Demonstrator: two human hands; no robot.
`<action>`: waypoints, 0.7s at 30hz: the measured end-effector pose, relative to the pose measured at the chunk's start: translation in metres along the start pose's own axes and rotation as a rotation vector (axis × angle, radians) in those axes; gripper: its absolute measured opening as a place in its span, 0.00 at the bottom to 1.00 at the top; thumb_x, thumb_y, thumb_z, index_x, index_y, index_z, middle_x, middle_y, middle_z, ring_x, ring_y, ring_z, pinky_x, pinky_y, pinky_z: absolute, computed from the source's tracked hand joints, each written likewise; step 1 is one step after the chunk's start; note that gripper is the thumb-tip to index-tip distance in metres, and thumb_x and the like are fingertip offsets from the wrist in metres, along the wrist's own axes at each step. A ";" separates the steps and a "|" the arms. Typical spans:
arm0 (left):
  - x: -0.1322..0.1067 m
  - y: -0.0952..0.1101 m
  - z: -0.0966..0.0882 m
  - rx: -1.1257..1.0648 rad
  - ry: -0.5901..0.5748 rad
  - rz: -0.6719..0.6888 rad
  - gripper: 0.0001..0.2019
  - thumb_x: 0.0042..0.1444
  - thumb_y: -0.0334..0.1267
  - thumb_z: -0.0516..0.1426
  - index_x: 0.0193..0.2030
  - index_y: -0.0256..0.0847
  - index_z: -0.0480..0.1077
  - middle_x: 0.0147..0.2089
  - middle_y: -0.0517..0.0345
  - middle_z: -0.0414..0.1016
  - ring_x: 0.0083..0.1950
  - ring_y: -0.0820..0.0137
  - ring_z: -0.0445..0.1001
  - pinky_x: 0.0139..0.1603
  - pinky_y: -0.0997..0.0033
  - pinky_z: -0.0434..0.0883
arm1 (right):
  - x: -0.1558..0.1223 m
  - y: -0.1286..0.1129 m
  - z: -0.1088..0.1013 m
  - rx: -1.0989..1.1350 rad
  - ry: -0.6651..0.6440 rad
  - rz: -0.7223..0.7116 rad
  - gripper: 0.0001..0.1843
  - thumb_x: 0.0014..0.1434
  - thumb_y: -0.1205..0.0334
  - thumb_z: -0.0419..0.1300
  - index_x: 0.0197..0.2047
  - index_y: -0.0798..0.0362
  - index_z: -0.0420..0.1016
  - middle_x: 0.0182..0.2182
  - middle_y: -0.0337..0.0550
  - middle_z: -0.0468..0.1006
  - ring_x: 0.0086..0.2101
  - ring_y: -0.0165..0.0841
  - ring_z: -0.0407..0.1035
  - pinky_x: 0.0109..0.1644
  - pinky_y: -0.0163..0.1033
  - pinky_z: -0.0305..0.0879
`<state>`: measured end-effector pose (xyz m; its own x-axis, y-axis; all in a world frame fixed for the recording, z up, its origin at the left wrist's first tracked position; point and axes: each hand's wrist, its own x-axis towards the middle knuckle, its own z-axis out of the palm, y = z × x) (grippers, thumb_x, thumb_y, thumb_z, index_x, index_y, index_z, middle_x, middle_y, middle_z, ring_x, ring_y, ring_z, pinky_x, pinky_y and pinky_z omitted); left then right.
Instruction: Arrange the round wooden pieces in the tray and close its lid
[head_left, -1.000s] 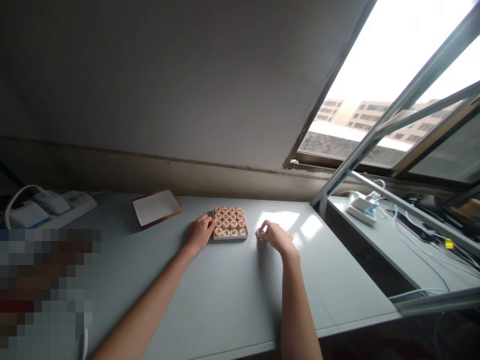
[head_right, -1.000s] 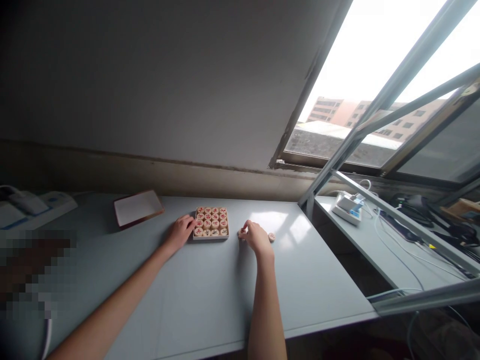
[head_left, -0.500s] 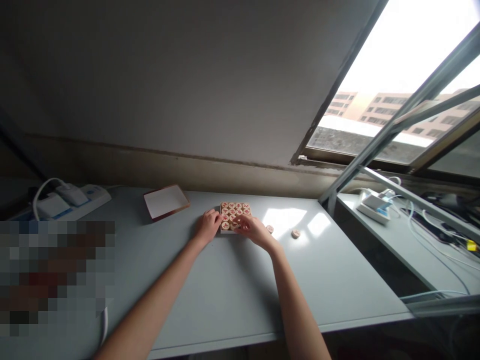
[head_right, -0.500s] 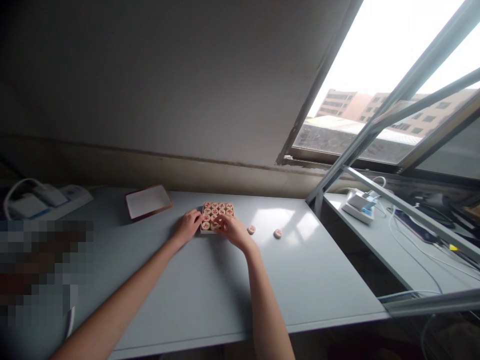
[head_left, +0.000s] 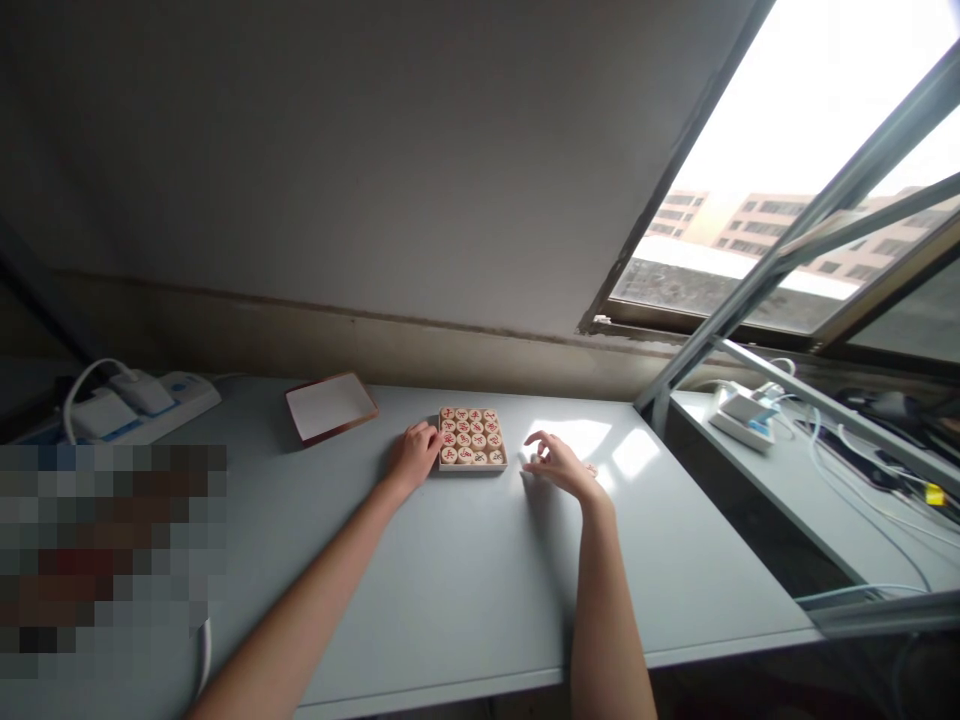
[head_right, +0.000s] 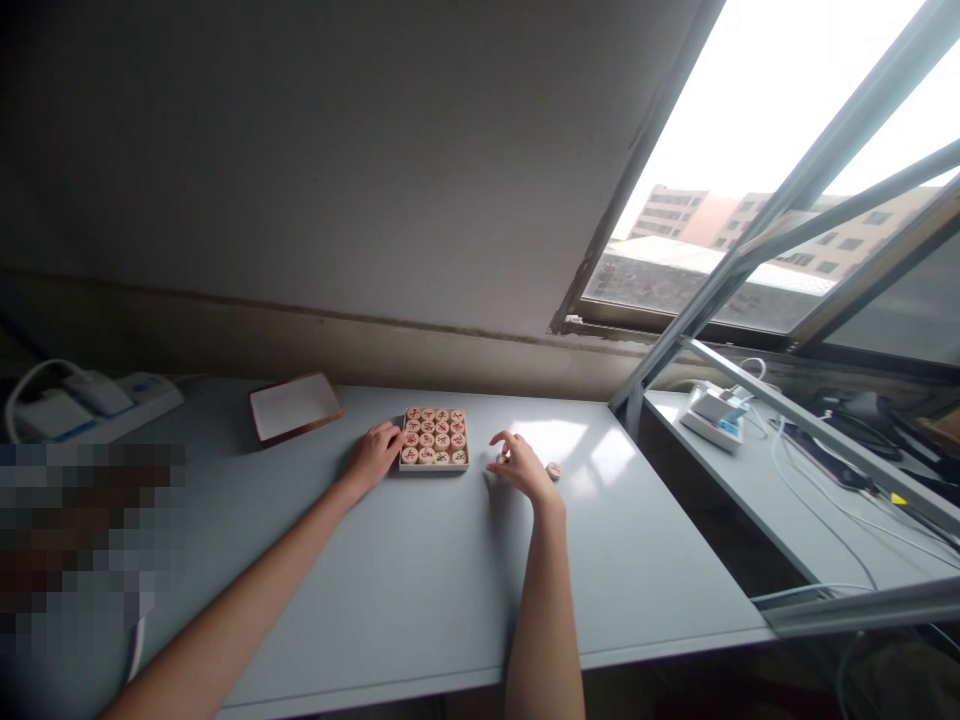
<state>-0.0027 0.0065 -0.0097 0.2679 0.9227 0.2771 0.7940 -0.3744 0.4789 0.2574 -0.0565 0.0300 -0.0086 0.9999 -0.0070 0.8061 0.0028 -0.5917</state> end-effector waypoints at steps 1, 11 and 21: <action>0.000 0.001 -0.001 0.002 -0.003 -0.002 0.16 0.59 0.40 0.44 0.26 0.40 0.67 0.31 0.56 0.68 0.35 0.72 0.66 0.35 0.74 0.58 | -0.001 -0.001 0.000 0.001 0.009 0.011 0.16 0.46 0.61 0.58 0.40 0.49 0.65 0.33 0.39 0.62 0.28 0.28 0.63 0.33 0.35 0.61; 0.000 0.001 0.000 0.017 0.015 0.012 0.16 0.59 0.40 0.44 0.26 0.40 0.66 0.32 0.56 0.69 0.35 0.72 0.66 0.34 0.74 0.58 | -0.001 0.013 -0.007 -0.076 0.110 0.143 0.09 0.44 0.61 0.60 0.32 0.52 0.71 0.31 0.42 0.68 0.31 0.32 0.64 0.33 0.35 0.59; 0.001 -0.003 0.004 0.028 0.019 0.022 0.16 0.59 0.40 0.44 0.25 0.40 0.65 0.31 0.57 0.67 0.35 0.73 0.66 0.34 0.75 0.58 | 0.008 -0.044 0.009 0.032 0.070 -0.170 0.17 0.47 0.48 0.59 0.38 0.48 0.71 0.34 0.38 0.72 0.28 0.30 0.62 0.30 0.33 0.56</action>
<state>-0.0021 0.0089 -0.0142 0.2756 0.9122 0.3032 0.8031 -0.3919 0.4488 0.2162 -0.0487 0.0484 -0.1012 0.9834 0.1503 0.7775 0.1725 -0.6047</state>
